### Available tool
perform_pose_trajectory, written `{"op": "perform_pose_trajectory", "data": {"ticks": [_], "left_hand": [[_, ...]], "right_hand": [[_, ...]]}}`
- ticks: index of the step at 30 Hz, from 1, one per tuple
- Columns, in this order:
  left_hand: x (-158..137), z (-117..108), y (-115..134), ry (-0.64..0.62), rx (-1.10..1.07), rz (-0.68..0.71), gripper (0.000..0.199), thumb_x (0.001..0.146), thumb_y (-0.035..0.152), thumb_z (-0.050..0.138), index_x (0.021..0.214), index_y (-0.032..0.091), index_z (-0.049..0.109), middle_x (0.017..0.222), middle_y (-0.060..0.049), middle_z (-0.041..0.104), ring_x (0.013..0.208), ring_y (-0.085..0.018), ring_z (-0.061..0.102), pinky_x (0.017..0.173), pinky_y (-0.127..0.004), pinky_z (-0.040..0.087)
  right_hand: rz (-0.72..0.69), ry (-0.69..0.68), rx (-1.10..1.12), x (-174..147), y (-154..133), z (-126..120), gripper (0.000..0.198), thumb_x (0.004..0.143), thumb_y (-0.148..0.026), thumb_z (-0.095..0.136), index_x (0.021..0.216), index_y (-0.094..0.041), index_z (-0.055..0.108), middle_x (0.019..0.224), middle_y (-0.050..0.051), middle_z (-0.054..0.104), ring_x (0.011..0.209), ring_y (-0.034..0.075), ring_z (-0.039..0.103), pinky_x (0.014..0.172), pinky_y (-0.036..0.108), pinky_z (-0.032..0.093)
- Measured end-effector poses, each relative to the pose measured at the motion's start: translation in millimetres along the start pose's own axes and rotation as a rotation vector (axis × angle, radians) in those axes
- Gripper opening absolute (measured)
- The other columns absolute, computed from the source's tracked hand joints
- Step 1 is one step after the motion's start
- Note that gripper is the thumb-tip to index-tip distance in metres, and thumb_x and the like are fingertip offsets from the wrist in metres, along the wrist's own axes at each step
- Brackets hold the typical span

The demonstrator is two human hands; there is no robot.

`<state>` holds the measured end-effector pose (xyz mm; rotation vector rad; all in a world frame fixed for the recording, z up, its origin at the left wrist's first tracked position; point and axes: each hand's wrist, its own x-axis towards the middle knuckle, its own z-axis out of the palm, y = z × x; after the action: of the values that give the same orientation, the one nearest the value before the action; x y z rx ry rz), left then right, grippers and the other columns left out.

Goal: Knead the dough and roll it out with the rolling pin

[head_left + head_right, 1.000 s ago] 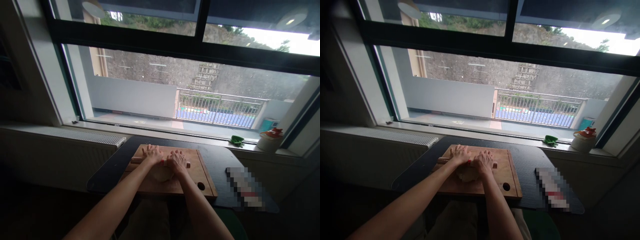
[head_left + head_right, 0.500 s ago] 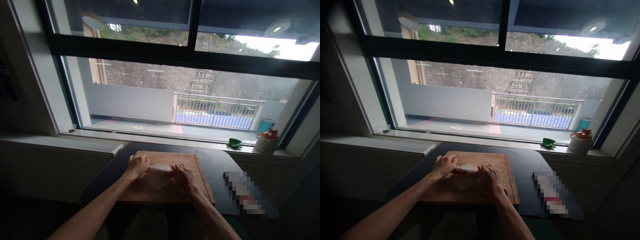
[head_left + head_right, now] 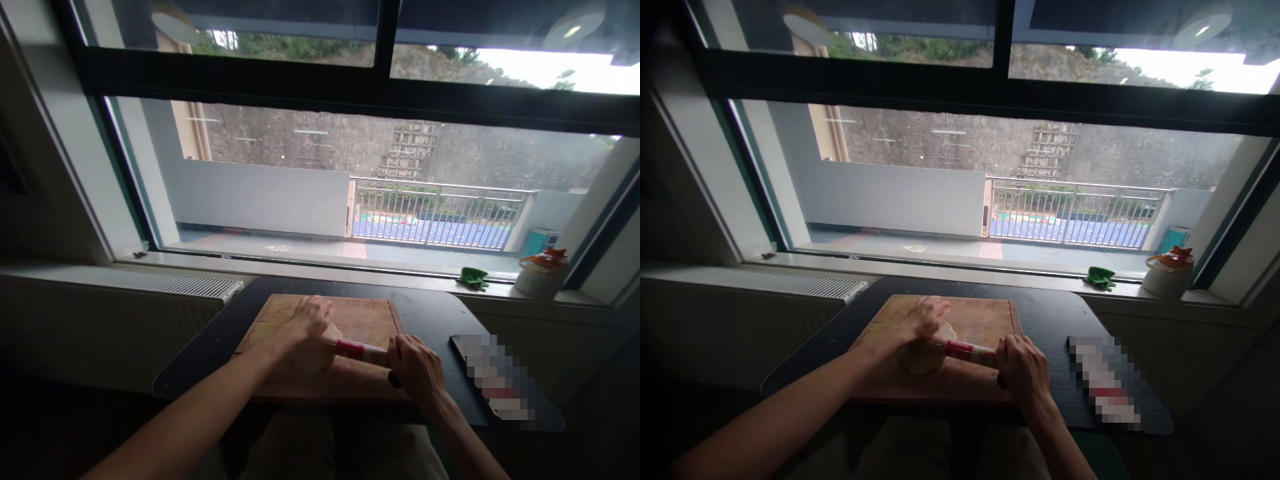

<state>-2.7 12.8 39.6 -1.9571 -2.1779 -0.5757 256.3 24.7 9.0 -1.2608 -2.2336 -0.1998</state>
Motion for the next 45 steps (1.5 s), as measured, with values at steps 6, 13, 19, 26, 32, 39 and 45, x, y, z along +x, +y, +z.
{"op": "perform_pose_trajectory", "data": {"ticks": [6,13,19,26,32,39,45], "left_hand": [[28.0,2.7,4.3,0.164,0.115,0.052,0.033,0.089,0.031,0.032,0.074,0.021,0.06,0.081,-0.006,0.063,0.084,-0.02,0.054,0.088,-0.035,0.038],[8.6,6.9,3.1,0.183,0.064,0.093,0.036,0.092,0.031,0.027,0.083,0.02,0.06,0.087,-0.006,0.063,0.089,-0.019,0.054,0.087,-0.034,0.037],[-33.4,14.2,4.5,0.033,0.103,-0.052,0.034,0.089,0.041,0.034,0.107,0.025,0.057,0.113,-0.006,0.061,0.111,-0.023,0.047,0.099,-0.038,0.029],[-0.5,17.2,5.4,-0.098,0.085,-0.068,0.042,0.089,0.047,0.026,0.106,0.025,0.057,0.118,-0.007,0.058,0.111,-0.026,0.047,0.098,-0.043,0.028],[54.0,35.0,7.9,-0.149,0.046,-0.137,0.048,0.088,0.054,0.024,0.108,0.024,0.055,0.116,-0.01,0.059,0.115,-0.029,0.044,0.095,-0.05,0.03],[49.8,28.9,9.5,-0.146,0.049,-0.066,0.037,0.089,0.044,0.027,0.103,0.026,0.057,0.111,-0.007,0.06,0.111,-0.024,0.047,0.094,-0.042,0.033],[-17.4,3.0,12.8,-0.11,0.06,0.16,0.031,0.086,0.035,0.036,0.105,0.026,0.059,0.12,-0.003,0.057,0.121,-0.022,0.04,0.108,-0.04,0.019]], "right_hand": [[0.116,-0.062,-0.007,14.7,-6.4,17.3,0.032,0.092,-0.028,0.036,0.071,-0.021,0.058,0.075,0.002,0.065,0.073,0.014,0.058,0.065,0.026,0.03],[0.079,-0.003,-0.006,1.8,-9.5,18.2,0.034,0.093,-0.029,0.033,0.07,-0.021,0.056,0.072,0.001,0.062,0.074,0.015,0.053,0.07,0.028,0.028],[0.057,0.026,-0.005,-9.8,-15.9,14.2,0.033,0.093,-0.027,0.035,0.069,-0.021,0.056,0.075,0.002,0.06,0.078,0.016,0.05,0.073,0.03,0.027],[0.077,-0.012,-0.005,-0.2,-18.7,14.6,0.031,0.093,-0.03,0.035,0.072,-0.022,0.056,0.08,0.002,0.06,0.083,0.016,0.05,0.07,0.028,0.029],[0.064,-0.013,-0.007,4.3,-18.8,15.9,0.032,0.094,-0.03,0.033,0.072,-0.022,0.055,0.082,0.003,0.06,0.082,0.016,0.05,0.072,0.027,0.031],[0.066,-0.006,0.025,-11.3,-26.9,11.3,0.026,0.093,-0.03,0.034,0.087,-0.025,0.059,0.089,0.003,0.06,0.086,0.017,0.05,0.079,0.029,0.031],[0.017,0.01,0.072,-31.8,-37.3,5.2,0.024,0.086,-0.029,0.045,0.108,-0.026,0.056,0.095,0.003,0.06,0.092,0.019,0.05,0.088,0.033,0.03]]}}
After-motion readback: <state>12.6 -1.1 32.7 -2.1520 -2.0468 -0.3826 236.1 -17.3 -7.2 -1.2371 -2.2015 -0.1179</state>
